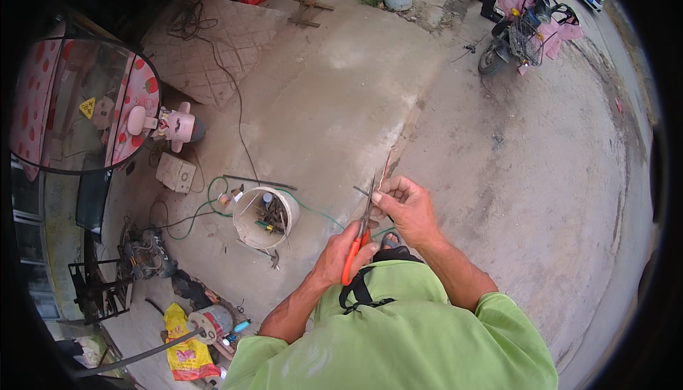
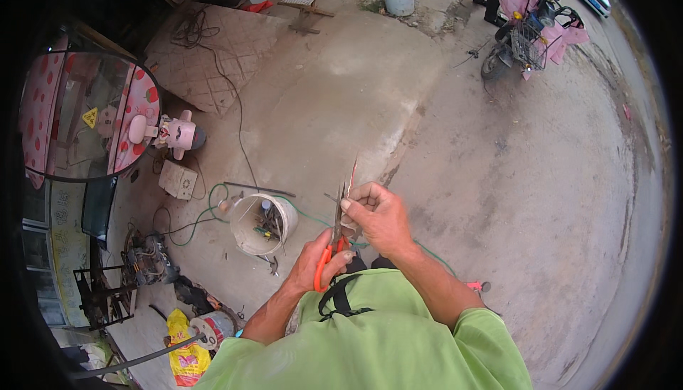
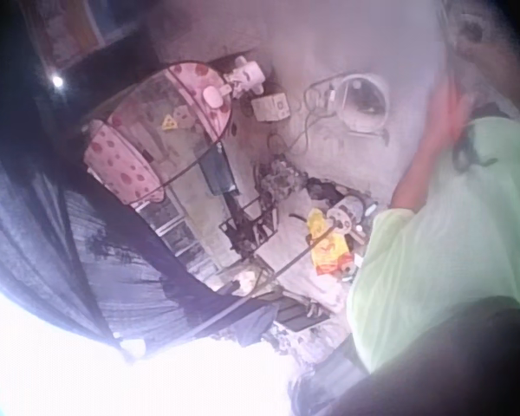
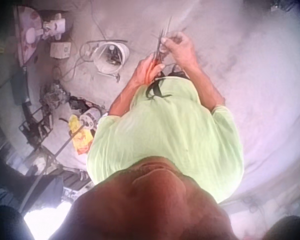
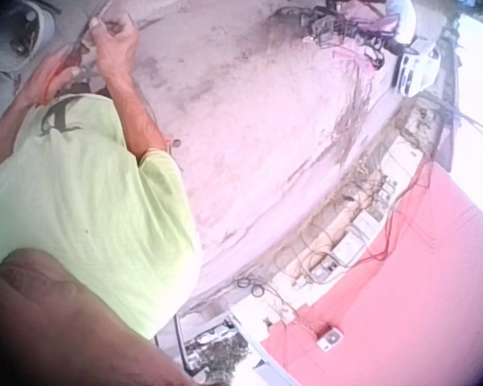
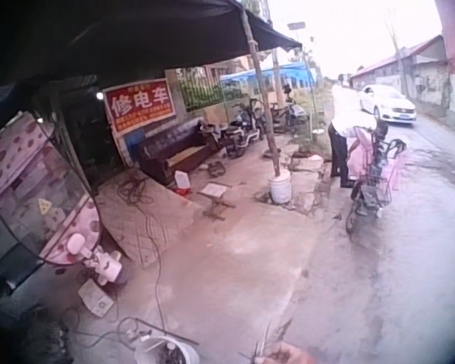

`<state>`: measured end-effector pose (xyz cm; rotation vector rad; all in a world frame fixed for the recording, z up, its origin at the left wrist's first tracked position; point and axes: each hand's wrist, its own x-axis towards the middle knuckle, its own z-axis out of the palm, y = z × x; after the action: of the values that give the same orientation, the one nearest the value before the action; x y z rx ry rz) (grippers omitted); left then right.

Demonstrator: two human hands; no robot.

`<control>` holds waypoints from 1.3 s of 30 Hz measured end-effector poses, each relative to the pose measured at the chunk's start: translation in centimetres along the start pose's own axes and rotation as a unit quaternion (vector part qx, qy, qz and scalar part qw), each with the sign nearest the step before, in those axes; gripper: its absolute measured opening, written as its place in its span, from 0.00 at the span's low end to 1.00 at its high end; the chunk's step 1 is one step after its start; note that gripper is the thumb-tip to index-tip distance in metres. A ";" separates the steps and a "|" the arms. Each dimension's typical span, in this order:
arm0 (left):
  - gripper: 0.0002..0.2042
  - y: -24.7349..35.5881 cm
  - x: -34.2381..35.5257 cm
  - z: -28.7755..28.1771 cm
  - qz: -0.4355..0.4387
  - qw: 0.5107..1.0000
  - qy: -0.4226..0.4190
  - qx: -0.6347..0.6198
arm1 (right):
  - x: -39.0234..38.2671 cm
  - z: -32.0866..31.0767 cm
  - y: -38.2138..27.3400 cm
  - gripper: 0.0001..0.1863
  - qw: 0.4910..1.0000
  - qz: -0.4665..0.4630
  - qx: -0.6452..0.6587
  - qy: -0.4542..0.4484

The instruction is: The person works on the wiring under the seat of a pink electric scooter, manipulating wires and connectors with both hands. They use pliers and scissors to adjust and cut wires, then move around the scooter to access different parts of the wiring harness.

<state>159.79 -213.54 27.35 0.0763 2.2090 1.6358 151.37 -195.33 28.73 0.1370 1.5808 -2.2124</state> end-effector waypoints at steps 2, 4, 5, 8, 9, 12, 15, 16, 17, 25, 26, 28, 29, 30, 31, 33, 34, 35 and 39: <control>0.17 0.8 -0.1 0.6 -0.030 0.998 -0.014 -0.051 | -0.3 -0.2 0.0 0.08 0.999 0.004 -0.029 0.024; 0.16 0.6 0.1 0.8 -0.021 0.996 -0.003 -0.086 | -0.2 0.0 -0.2 0.08 0.999 -0.007 -0.039 0.030; 0.17 0.5 0.0 0.8 -0.037 0.994 0.007 -0.099 | -0.2 0.3 0.2 0.08 0.999 -0.012 -0.035 0.035; 0.17 -0.9 -0.2 0.0 -0.060 0.989 0.019 -0.133 | -0.2 0.9 -0.6 0.08 0.998 -0.007 -0.046 0.045; 0.17 -1.1 -0.2 -0.4 -0.054 0.990 0.025 -0.128 | -0.1 1.1 -0.8 0.08 0.998 -0.005 -0.047 0.049; 0.20 -2.1 -0.2 -1.4 -0.026 0.988 0.063 -0.135 | 0.0 1.4 -1.1 0.07 0.998 0.007 -0.058 0.026; 0.24 -1.1 0.9 -3.7 0.006 0.983 0.100 -0.156 | -0.2 1.7 -1.1 0.07 0.995 0.036 -0.097 0.000; 0.26 -0.6 1.4 -4.5 0.028 0.976 0.107 -0.186 | -0.3 1.8 -1.1 0.07 0.992 0.048 -0.114 -0.008; 0.28 -0.3 1.8 -4.9 0.046 0.968 0.114 -0.217 | -0.4 2.2 -1.0 0.07 0.992 0.046 -0.119 -0.017; 0.34 3.7 2.5 -7.1 0.076 0.937 0.126 -0.318 | -1.3 5.8 -0.6 0.06 0.990 0.008 -0.117 -0.082; 0.33 3.4 2.1 -7.0 0.080 0.932 0.133 -0.328 | -1.4 5.9 -0.5 0.06 0.988 0.011 -0.127 -0.084; 0.32 2.9 1.4 -6.8 0.090 0.921 0.147 -0.348 | -1.7 5.9 0.0 0.06 0.988 0.023 -0.132 -0.077; 0.32 2.6 1.1 -6.8 0.090 0.921 0.144 -0.351 | -1.8 6.0 0.3 0.06 0.988 0.028 -0.133 -0.077; 0.32 2.5 0.7 -6.9 0.086 0.918 0.150 -0.357 | -1.8 6.1 0.6 0.06 0.989 0.023 -0.125 -0.074; 0.32 2.4 0.5 -6.8 0.083 0.914 0.153 -0.366 | -2.0 6.0 0.8 0.06 0.990 0.019 -0.118 -0.068; 0.32 2.1 0.1 -6.6 0.086 0.907 0.173 -0.374 | -2.0 6.3 0.9 0.06 0.991 0.020 -0.118 -0.066; 0.33 1.9 -0.2 -6.6 0.081 0.907 0.180 -0.373 | -2.0 6.6 0.9 0.07 0.990 0.023 -0.124 -0.067; 0.34 1.8 -0.5 -6.7 0.076 0.906 0.186 -0.372 | -2.1 6.8 0.9 0.07 0.989 0.026 -0.129 -0.067; 0.35 1.9 -1.8 -7.2 0.081 0.906 0.219 -0.354 | -1.9 7.4 1.2 0.07 0.988 0.021 -0.124 -0.090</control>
<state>158.71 -219.97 31.33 -0.3493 1.7584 2.6620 154.69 -201.95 30.81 -0.0980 1.7159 -1.9175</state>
